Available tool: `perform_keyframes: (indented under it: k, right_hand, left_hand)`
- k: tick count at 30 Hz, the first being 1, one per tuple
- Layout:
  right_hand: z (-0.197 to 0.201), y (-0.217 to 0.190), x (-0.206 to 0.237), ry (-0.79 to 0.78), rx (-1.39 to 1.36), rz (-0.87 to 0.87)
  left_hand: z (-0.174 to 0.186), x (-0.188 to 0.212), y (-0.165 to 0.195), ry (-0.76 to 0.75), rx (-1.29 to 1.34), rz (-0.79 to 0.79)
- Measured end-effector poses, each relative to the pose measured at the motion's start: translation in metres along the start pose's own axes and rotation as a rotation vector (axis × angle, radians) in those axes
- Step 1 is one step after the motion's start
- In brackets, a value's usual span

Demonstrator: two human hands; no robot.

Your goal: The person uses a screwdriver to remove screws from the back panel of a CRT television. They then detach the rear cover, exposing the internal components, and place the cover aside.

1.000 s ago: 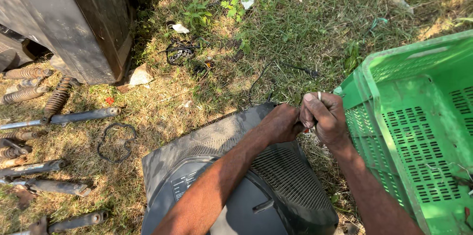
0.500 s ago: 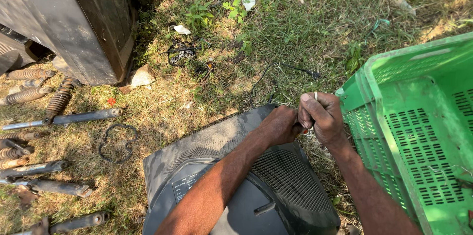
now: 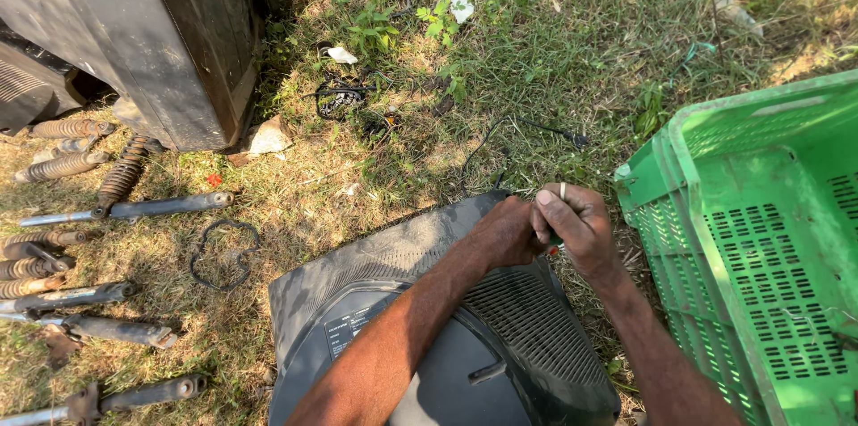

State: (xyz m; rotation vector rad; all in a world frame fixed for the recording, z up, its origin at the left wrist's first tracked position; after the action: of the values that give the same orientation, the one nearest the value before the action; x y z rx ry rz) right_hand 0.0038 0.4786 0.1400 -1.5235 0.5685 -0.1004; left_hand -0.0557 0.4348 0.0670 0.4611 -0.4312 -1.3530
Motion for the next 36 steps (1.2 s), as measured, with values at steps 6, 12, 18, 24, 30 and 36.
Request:
perform_keyframes:
  k: [6,12,18,24,30,36]
  right_hand:
    - [-0.006,-0.011,0.013,0.162,0.171,0.173]
    - [-0.008,0.007,0.003,-0.190,-0.145,0.055]
    - [-0.008,-0.014,0.009,-0.074,0.227,0.171]
    - [0.007,-0.024,0.011,0.102,0.680,0.121]
    - [0.010,-0.018,0.025,-0.089,0.488,0.055]
    - [0.004,-0.006,0.031,0.016,0.640,0.152]
  left_hand:
    - [0.011,0.003,-0.013,0.114,0.047,0.047]
    - [-0.016,-0.002,-0.017,-0.062,0.142,-0.008]
    - [0.000,-0.004,-0.025,0.073,-0.047,0.123]
    - [0.003,-0.001,-0.023,0.105,0.013,0.175]
    - [-0.024,-0.005,-0.035,-0.091,0.026,0.159]
    - [-0.012,-0.004,-0.022,0.007,-0.192,0.133]
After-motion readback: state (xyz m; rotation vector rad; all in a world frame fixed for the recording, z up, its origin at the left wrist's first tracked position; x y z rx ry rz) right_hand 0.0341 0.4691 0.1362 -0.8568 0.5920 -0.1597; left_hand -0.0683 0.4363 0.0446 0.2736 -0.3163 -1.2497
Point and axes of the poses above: each hand's wrist, its own x-axis away from the middle knuckle, its own z-axis out of the back of the hand, y = z × x, the point moved 9 cm from there along -x, towards the middle knuckle, and after that the axes turned 2 degrees about -x, right-handed, at the moved point
